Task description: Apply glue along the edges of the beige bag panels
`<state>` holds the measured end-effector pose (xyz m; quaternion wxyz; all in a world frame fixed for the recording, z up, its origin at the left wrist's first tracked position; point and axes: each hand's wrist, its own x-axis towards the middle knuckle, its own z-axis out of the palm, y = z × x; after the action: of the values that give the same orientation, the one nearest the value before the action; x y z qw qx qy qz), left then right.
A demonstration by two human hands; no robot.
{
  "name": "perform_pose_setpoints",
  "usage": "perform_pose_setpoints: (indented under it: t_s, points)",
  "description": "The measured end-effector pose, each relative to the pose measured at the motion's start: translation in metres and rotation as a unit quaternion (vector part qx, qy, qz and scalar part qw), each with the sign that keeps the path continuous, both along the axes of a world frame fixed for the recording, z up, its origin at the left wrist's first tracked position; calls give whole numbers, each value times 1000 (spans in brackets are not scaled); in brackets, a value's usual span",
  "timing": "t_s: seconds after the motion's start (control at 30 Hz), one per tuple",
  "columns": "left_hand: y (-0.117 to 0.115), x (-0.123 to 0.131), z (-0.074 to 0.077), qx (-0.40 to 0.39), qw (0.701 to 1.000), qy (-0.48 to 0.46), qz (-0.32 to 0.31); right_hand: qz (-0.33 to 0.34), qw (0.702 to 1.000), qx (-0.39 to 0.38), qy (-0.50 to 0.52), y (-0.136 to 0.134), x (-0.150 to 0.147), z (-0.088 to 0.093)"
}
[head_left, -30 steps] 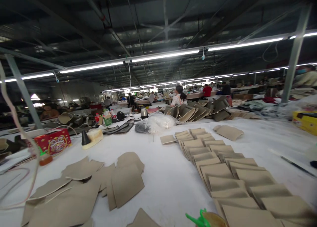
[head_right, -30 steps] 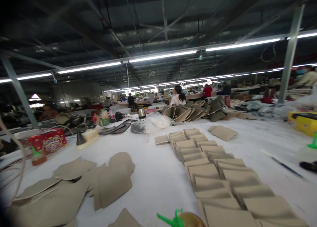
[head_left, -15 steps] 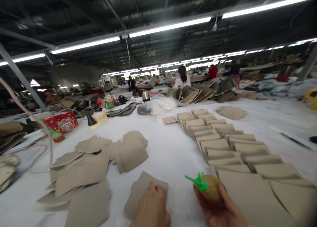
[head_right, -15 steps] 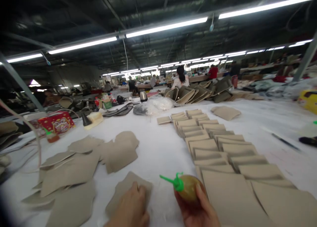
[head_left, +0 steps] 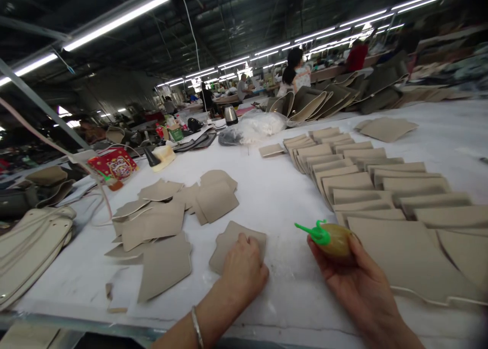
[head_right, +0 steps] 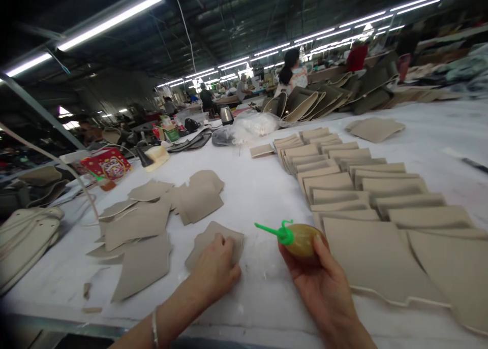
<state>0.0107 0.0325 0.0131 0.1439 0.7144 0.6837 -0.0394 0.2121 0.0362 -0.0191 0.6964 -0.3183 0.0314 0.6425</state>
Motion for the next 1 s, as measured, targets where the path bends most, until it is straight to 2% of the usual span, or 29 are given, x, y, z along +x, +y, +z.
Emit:
perform_pose_setpoints:
  t_s: [0.2, 0.4, 0.6, 0.73, 0.8, 0.87, 0.93, 1.0]
  points:
    - [3, 16, 5, -16, 999, 42, -4, 3, 1000, 4, -7, 0, 0, 1]
    - [7, -2, 3, 0, 998, 27, -56, 14, 999, 19, -29, -3, 0, 2]
    - [12, -16, -7, 30, 997, 0, -64, 35, 984, 100, -140, -4, -5, -6]
    - [16, -25, -11, 37, 996, -36, -75, 38, 966, 117, -228, -5, -8, -7]
    - [18, -30, -12, 45, 993, -67, -90, 33, 947, 128, -292, -6, -7, -3]
    - [20, -36, -12, 49, 990, -91, -100, 22, 916, 144, -375, -7, -3, 5]
    - [21, -39, -11, 49, 986, -113, -108, 19, 866, 158, -474, -7, 2, 14]
    - [21, -40, -11, 50, 983, -137, -115, 14, 796, 168, -581, -6, 6, 20]
